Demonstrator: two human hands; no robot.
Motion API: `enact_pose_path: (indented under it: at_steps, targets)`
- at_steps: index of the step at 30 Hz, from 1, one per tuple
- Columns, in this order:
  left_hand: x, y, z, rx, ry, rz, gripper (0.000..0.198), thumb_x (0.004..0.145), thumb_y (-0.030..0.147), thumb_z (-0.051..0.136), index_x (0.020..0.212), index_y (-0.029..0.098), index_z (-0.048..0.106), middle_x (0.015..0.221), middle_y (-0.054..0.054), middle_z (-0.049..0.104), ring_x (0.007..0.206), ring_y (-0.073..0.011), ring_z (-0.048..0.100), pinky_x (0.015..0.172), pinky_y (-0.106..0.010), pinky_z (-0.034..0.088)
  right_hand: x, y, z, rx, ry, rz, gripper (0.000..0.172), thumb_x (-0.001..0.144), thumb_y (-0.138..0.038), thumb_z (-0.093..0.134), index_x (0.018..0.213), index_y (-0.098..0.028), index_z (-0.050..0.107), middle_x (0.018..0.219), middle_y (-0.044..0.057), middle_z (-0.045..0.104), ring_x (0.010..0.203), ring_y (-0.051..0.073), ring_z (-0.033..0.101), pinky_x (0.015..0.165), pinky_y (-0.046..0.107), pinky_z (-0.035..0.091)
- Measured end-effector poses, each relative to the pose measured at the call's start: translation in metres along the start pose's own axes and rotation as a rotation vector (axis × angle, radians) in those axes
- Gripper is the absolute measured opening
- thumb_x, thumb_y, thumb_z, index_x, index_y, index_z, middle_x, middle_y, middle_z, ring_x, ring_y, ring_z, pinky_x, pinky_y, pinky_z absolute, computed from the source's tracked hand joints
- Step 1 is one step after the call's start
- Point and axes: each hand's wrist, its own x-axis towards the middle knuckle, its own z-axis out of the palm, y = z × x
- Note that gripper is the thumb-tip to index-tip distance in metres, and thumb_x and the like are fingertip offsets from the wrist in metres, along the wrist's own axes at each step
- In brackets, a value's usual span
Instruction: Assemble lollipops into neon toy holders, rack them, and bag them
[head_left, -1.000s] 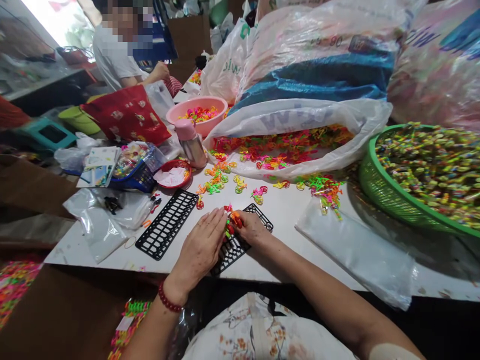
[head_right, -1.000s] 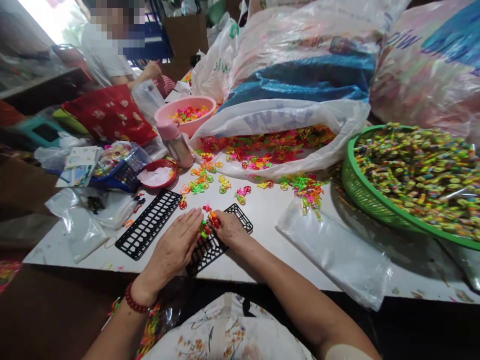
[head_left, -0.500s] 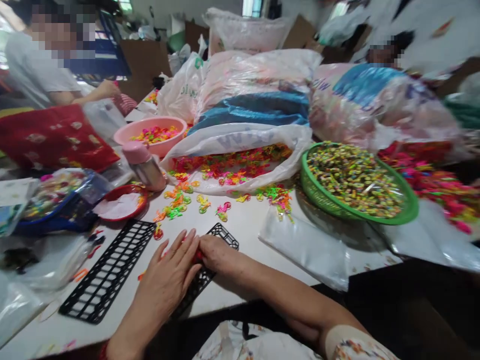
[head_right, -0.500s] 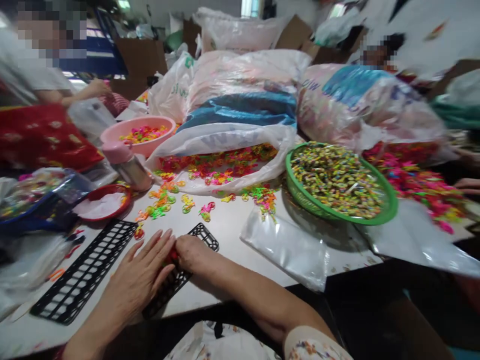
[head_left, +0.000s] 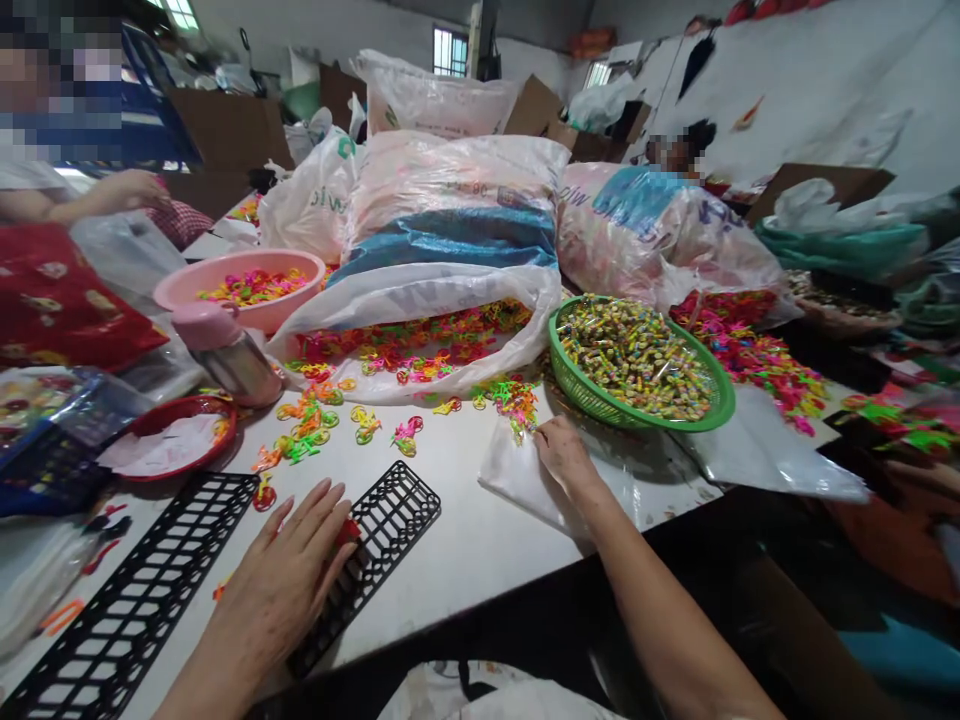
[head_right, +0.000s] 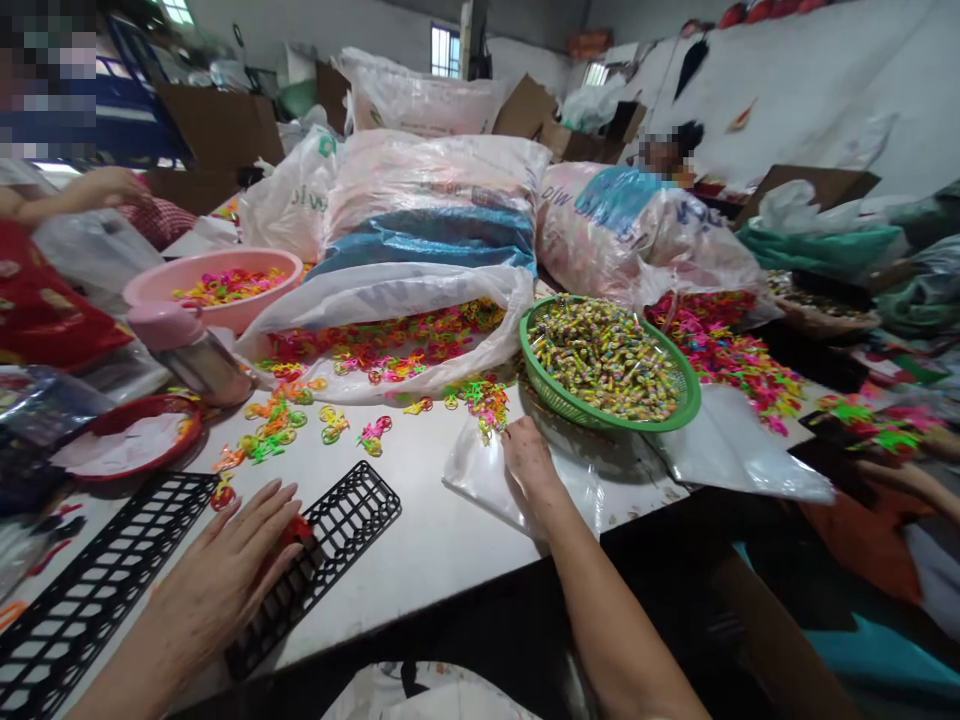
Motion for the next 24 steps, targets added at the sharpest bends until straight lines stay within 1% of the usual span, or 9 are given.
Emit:
enact_pose_path:
  at_steps: [4, 7, 10, 12, 14, 16, 17, 20, 24]
  targets:
    - [0.001, -0.001, -0.001, -0.062, 0.000, 0.001, 0.035, 0.100, 0.036, 0.037, 0.118, 0.019, 0.062, 0.134, -0.010, 0.063, 0.127, -0.0254, 0.057, 0.107, -0.044, 0.044, -0.003, -0.010, 0.006, -0.004, -0.028, -0.039, 0.018, 0.093, -0.019, 0.052, 0.085, -0.015, 0.067, 0.099, 0.011, 0.063, 0.088, 0.020, 0.060, 0.081, 0.028, 0.044]
    - [0.000, 0.001, -0.004, -0.090, -0.029, -0.016, 0.035, 0.101, 0.031, 0.035, 0.118, 0.018, 0.062, 0.133, -0.010, 0.063, 0.130, -0.0254, 0.054, 0.109, -0.044, 0.044, -0.010, -0.020, 0.005, 0.004, 0.016, -0.090, 0.015, 0.093, -0.018, 0.049, 0.089, -0.015, 0.064, 0.101, 0.014, 0.063, 0.091, 0.022, 0.060, 0.082, 0.030, 0.044]
    - [0.001, 0.005, -0.008, -0.107, -0.049, -0.037, 0.033, 0.099, 0.026, 0.039, 0.125, 0.017, 0.058, 0.138, -0.011, 0.059, 0.134, -0.0255, 0.050, 0.111, -0.046, 0.042, -0.023, -0.046, 0.003, 0.185, 0.069, -0.171, 0.016, 0.093, -0.017, 0.044, 0.097, -0.016, 0.059, 0.099, 0.013, 0.064, 0.093, 0.023, 0.059, 0.084, 0.032, 0.044]
    - [0.002, 0.008, -0.013, -0.109, -0.037, -0.055, 0.038, 0.098, 0.023, 0.044, 0.134, 0.015, 0.051, 0.141, -0.013, 0.056, 0.134, -0.0250, 0.050, 0.112, -0.046, 0.042, -0.035, -0.073, 0.006, 0.399, -0.007, -0.227, 0.018, 0.092, -0.017, 0.042, 0.102, -0.018, 0.057, 0.092, 0.008, 0.065, 0.085, 0.021, 0.060, 0.079, 0.030, 0.045]
    - [0.005, 0.011, -0.019, -0.117, -0.036, -0.089, 0.046, 0.097, 0.020, 0.046, 0.142, 0.013, 0.042, 0.145, -0.015, 0.051, 0.136, -0.0240, 0.048, 0.112, -0.045, 0.042, -0.046, -0.105, 0.016, 0.625, -0.166, -0.277, 0.017, 0.092, -0.019, 0.043, 0.105, -0.021, 0.055, 0.085, 0.003, 0.064, 0.074, 0.017, 0.059, 0.071, 0.027, 0.045]
    - [0.006, 0.013, -0.025, -0.144, -0.054, -0.125, 0.053, 0.096, 0.018, 0.045, 0.148, 0.013, 0.032, 0.150, -0.016, 0.045, 0.139, -0.0228, 0.044, 0.114, -0.044, 0.041, -0.055, -0.137, 0.030, 0.801, -0.314, -0.317, 0.012, 0.092, -0.024, 0.046, 0.099, -0.022, 0.055, 0.079, 0.000, 0.063, 0.067, 0.015, 0.056, 0.065, 0.025, 0.044]
    - [0.007, 0.013, -0.027, -0.161, -0.069, -0.141, 0.057, 0.097, 0.017, 0.044, 0.151, 0.014, 0.027, 0.152, -0.016, 0.042, 0.140, -0.0225, 0.042, 0.115, -0.044, 0.041, -0.057, -0.151, 0.038, 0.862, -0.357, -0.338, 0.009, 0.091, -0.026, 0.049, 0.095, -0.022, 0.056, 0.078, -0.001, 0.062, 0.067, 0.014, 0.055, 0.064, 0.025, 0.043]
    - [0.008, 0.013, -0.030, -0.208, -0.111, -0.158, 0.064, 0.097, 0.016, 0.041, 0.155, 0.017, 0.014, 0.157, -0.016, 0.034, 0.144, -0.0223, 0.036, 0.115, -0.044, 0.040, -0.062, -0.183, 0.060, 0.934, -0.404, -0.416, 0.010, 0.087, -0.029, 0.055, 0.083, -0.020, 0.057, 0.078, 0.000, 0.061, 0.071, 0.015, 0.054, 0.065, 0.025, 0.043]
    - [0.007, 0.012, -0.032, -0.223, -0.144, -0.150, 0.068, 0.097, 0.015, 0.039, 0.157, 0.018, 0.006, 0.159, -0.015, 0.029, 0.146, -0.0225, 0.031, 0.117, -0.044, 0.038, -0.064, -0.203, 0.076, 0.858, -0.452, -0.546, 0.009, 0.086, -0.020, 0.053, 0.078, -0.019, 0.057, 0.077, 0.002, 0.061, 0.071, 0.015, 0.054, 0.068, 0.026, 0.041]
